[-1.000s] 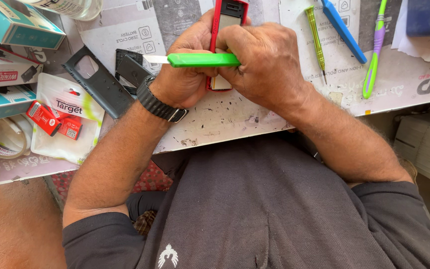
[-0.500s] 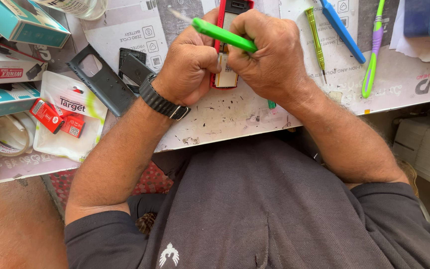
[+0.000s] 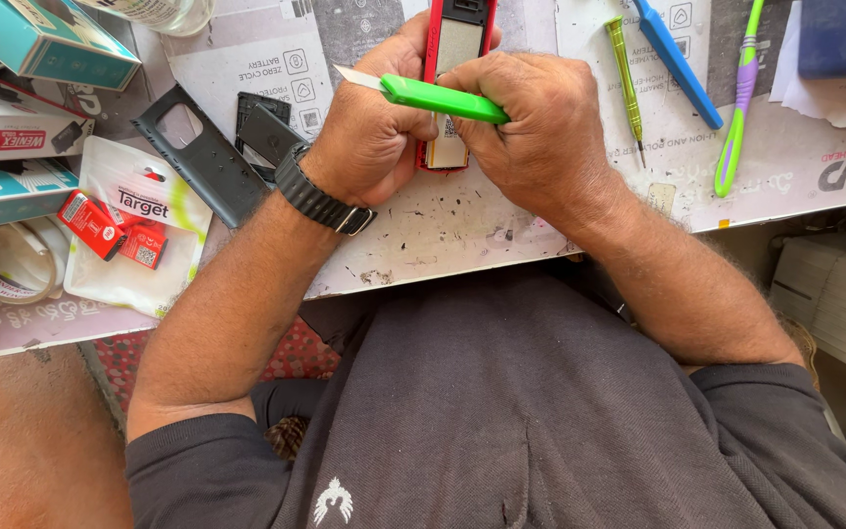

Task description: The person disassembles a red mobile phone on a cluttered workbench. They use a green screwdriver to pry open the casing and remove the screen assembly, then use a green toothbrush to clean the internal components.

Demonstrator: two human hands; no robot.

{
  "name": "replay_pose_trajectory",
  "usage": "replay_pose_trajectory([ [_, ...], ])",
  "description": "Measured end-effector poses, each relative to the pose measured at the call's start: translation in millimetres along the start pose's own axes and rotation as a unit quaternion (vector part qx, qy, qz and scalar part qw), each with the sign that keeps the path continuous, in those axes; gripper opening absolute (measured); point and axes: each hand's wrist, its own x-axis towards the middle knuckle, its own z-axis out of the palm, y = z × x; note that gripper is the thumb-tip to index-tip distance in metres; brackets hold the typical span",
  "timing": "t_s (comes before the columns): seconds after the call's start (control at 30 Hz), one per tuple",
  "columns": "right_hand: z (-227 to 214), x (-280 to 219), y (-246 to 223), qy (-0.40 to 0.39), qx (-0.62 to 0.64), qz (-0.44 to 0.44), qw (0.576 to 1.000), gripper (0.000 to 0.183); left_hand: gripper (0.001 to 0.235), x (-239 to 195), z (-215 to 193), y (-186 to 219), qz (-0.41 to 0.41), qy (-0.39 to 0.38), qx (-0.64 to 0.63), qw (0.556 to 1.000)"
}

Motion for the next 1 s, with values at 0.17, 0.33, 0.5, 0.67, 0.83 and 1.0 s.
replay_pose_trajectory([
  [0.17, 0, 1, -3, -0.013, -0.019, 0.013, 1.0, 0.005, 0.091, 0, -2, -3, 0.004, -0.001, -0.007, 1.0],
  [0.33, 3, 3, -3, -0.011, -0.027, 0.009, 1.0, 0.011, 0.08, 0, -1, -4, 0.018, -0.004, 0.02, 1.0],
  [0.5, 8, 3, 4, -0.01, -0.051, -0.01, 0.999, 0.017, 0.066, 1, 2, -3, 0.003, -0.006, 0.011, 1.0],
  [0.67, 11, 2, 12, -0.013, -0.079, -0.018, 0.997, 0.018, 0.056, 2, 3, -2, 0.011, -0.021, 0.015, 1.0],
  [0.83, 12, 1, 14, -0.008, -0.058, -0.017, 0.998, 0.019, 0.056, 3, 0, -5, 0.015, -0.019, 0.01, 1.0],
  [1.0, 11, 1, 14, -0.001, -0.028, -0.001, 1.0, 0.011, 0.066, 4, -6, -10, 0.016, 0.002, 0.005, 1.0],
])
